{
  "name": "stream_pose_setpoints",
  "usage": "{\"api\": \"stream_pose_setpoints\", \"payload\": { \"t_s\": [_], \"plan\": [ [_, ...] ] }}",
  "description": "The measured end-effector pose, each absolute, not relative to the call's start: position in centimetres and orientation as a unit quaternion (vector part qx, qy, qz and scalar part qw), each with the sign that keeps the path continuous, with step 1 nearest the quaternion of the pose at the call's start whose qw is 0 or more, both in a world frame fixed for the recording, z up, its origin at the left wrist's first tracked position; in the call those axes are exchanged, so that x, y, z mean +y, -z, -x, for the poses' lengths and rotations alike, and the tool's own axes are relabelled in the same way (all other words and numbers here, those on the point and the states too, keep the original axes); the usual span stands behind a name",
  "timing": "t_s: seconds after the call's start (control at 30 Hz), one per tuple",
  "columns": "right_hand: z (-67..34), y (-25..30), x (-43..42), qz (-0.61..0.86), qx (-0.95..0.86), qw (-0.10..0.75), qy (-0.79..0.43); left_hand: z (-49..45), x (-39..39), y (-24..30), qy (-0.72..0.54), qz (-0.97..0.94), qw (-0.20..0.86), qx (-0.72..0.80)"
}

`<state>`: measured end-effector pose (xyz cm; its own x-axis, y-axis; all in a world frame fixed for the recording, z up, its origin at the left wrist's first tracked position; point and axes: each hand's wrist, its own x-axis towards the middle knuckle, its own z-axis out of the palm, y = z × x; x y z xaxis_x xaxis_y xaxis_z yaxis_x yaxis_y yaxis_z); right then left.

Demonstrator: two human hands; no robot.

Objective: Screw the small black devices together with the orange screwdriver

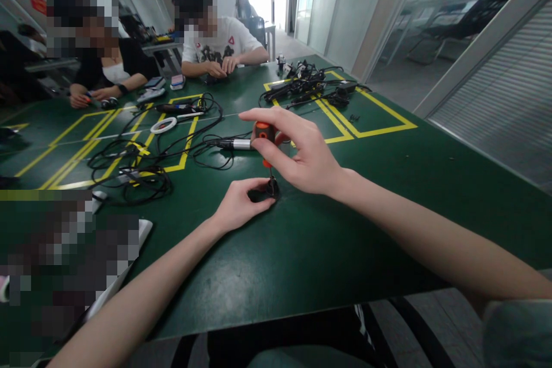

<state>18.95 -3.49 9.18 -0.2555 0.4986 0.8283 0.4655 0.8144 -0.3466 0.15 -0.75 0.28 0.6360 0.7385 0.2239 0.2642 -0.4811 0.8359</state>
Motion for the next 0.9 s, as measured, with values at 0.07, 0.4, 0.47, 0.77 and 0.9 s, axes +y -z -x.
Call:
{"api": "stream_pose_setpoints", "payload": {
  "t_s": [0.07,0.4,0.47,0.77,0.9],
  "plan": [
    [-18.97,-9.25,-3.55,0.304,-0.793,0.527,-0.014,-0.14,-0.68,-0.17,-0.296,-0.813,0.392,0.312],
    [-19.08,-9.43,-3.75,0.287,-0.805,0.517,-0.048,-0.06,-0.67,0.2,-0.294,-0.846,0.334,0.294],
    [-19.02,-9.4,-3.78,0.276,-0.803,0.525,-0.059,-0.04,-0.69,0.29,-0.289,-0.858,0.319,0.28],
    [-18.9,-9.43,-3.82,0.273,-0.802,0.528,-0.065,-0.22,-0.71,0.12,-0.257,-0.862,0.349,0.264],
    [-18.9,-9.46,-3.78,0.272,-0.802,0.527,-0.064,-0.12,-0.44,-0.16,-0.252,-0.847,0.4,0.24]
  ]
}}
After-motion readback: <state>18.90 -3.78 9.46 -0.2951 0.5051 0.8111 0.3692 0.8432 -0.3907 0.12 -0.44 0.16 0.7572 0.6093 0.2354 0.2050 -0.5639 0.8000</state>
